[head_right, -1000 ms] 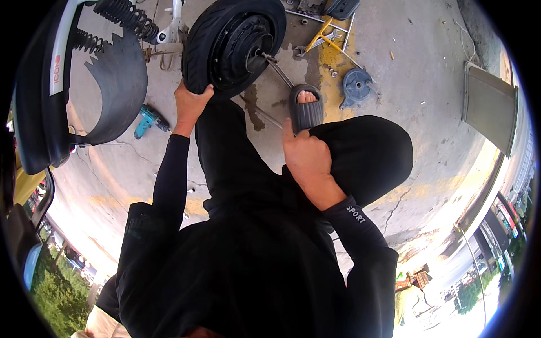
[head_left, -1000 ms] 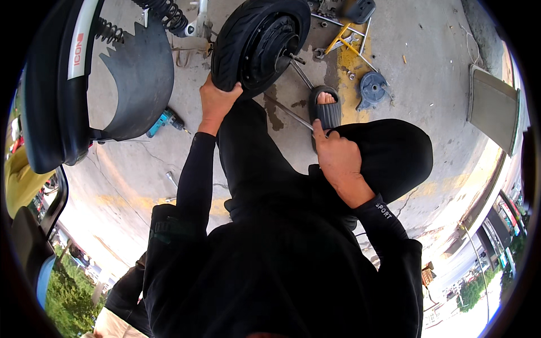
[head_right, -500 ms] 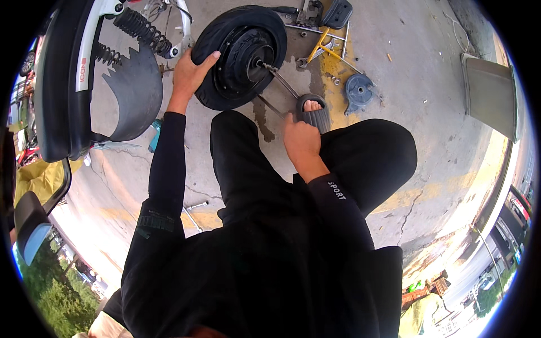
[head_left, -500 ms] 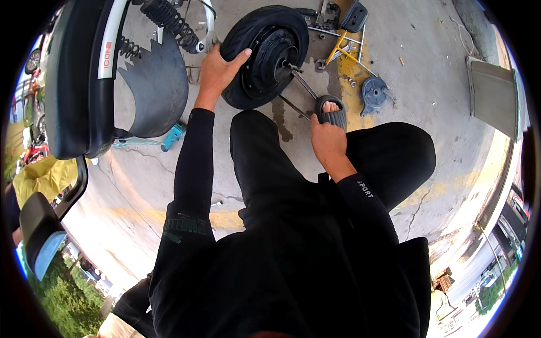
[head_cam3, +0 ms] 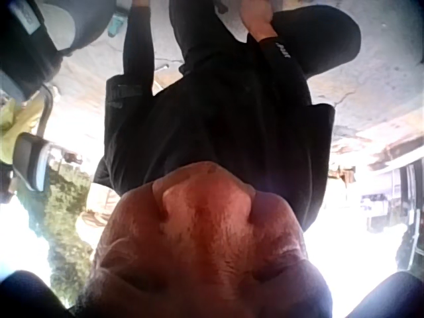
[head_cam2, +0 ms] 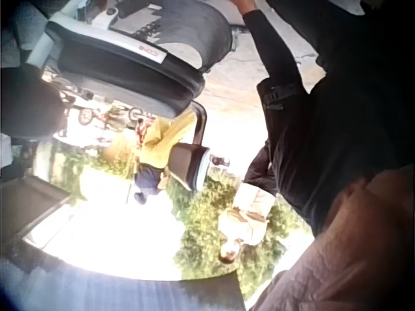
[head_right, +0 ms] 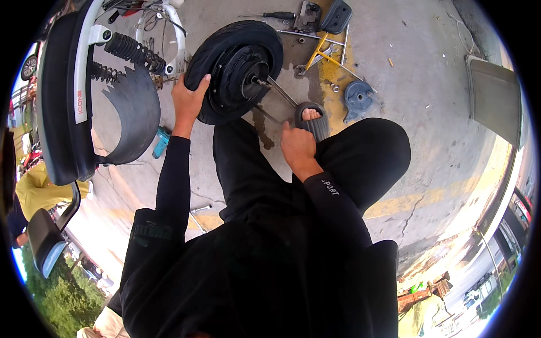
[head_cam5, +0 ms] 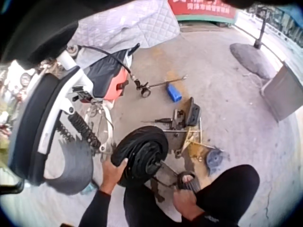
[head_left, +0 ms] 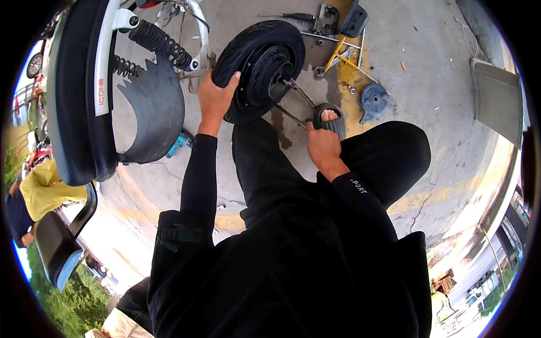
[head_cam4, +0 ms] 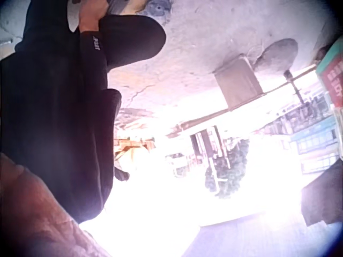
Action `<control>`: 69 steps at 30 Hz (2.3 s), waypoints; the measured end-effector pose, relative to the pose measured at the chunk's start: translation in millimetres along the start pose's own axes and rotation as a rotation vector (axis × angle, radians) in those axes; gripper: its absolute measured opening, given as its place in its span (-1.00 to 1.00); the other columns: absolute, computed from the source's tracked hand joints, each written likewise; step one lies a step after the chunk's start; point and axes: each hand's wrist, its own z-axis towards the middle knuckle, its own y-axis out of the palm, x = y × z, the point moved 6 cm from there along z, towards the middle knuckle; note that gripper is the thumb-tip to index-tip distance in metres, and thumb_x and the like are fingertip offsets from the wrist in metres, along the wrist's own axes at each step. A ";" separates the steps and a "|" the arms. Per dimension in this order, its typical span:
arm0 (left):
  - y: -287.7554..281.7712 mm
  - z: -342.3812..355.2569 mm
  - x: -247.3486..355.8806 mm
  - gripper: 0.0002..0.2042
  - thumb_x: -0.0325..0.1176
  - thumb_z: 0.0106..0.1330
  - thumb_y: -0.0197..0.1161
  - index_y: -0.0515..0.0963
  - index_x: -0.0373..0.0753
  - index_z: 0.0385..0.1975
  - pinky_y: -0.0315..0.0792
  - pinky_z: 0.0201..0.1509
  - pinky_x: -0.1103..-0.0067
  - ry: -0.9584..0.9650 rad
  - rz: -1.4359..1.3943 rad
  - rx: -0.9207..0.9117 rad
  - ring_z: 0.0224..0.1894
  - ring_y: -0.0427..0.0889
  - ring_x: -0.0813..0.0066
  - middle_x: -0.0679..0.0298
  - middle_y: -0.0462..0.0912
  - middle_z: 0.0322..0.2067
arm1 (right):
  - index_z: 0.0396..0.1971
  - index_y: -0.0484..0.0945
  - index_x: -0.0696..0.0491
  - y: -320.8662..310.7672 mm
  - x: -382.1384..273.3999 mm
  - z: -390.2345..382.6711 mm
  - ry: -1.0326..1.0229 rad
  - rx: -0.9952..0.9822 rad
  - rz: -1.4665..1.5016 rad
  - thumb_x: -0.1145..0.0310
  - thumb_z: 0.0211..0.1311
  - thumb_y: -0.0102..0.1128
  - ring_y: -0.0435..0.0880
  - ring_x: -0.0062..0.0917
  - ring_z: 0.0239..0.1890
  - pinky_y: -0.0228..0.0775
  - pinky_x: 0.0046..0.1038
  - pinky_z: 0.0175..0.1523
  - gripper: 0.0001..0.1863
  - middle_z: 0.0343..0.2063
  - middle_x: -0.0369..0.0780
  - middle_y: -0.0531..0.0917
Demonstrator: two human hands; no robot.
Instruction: The person unpacks a new tire from its plastic wrapping using scissors, then fits the tire onto a wheel rim and secures it with a wrench. The task is performed in a cluttered outdoor workshop area.
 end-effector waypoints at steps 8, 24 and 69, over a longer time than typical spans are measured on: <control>-7.5 5.3 3.9 -0.30 -0.17 0.18 0.40 0.31 -0.41 0.26 0.27 0.35 0.34 0.264 0.048 -0.158 0.29 0.42 -0.03 -0.16 0.42 0.22 | -0.27 0.59 0.19 -32.3 4.5 -80.7 0.054 0.104 0.359 0.37 0.29 0.14 0.73 -0.10 -0.34 0.54 -0.17 -0.22 -0.81 -0.45 0.02 0.70; 42.5 104.3 45.5 -0.02 0.46 0.09 0.19 0.37 -0.54 0.05 0.45 0.13 0.23 0.123 0.589 -0.492 0.04 0.62 -0.19 -0.30 0.61 -0.09 | -0.29 0.59 0.22 18.4 -104.6 11.1 0.155 0.375 1.661 0.16 0.48 0.04 0.34 -0.73 -0.60 0.18 -0.53 -0.47 -0.62 -0.65 -0.37 0.42; 17.0 49.9 38.3 -0.17 0.11 0.00 0.45 0.43 -0.17 0.30 0.42 0.24 0.42 0.086 0.162 -0.521 0.14 0.61 0.04 -0.10 0.63 0.07 | -0.43 0.46 0.20 53.4 -133.1 35.4 0.098 0.695 1.497 0.13 0.52 -0.01 0.40 -0.05 -0.59 0.30 -0.23 -0.42 -0.57 -0.65 -0.01 0.47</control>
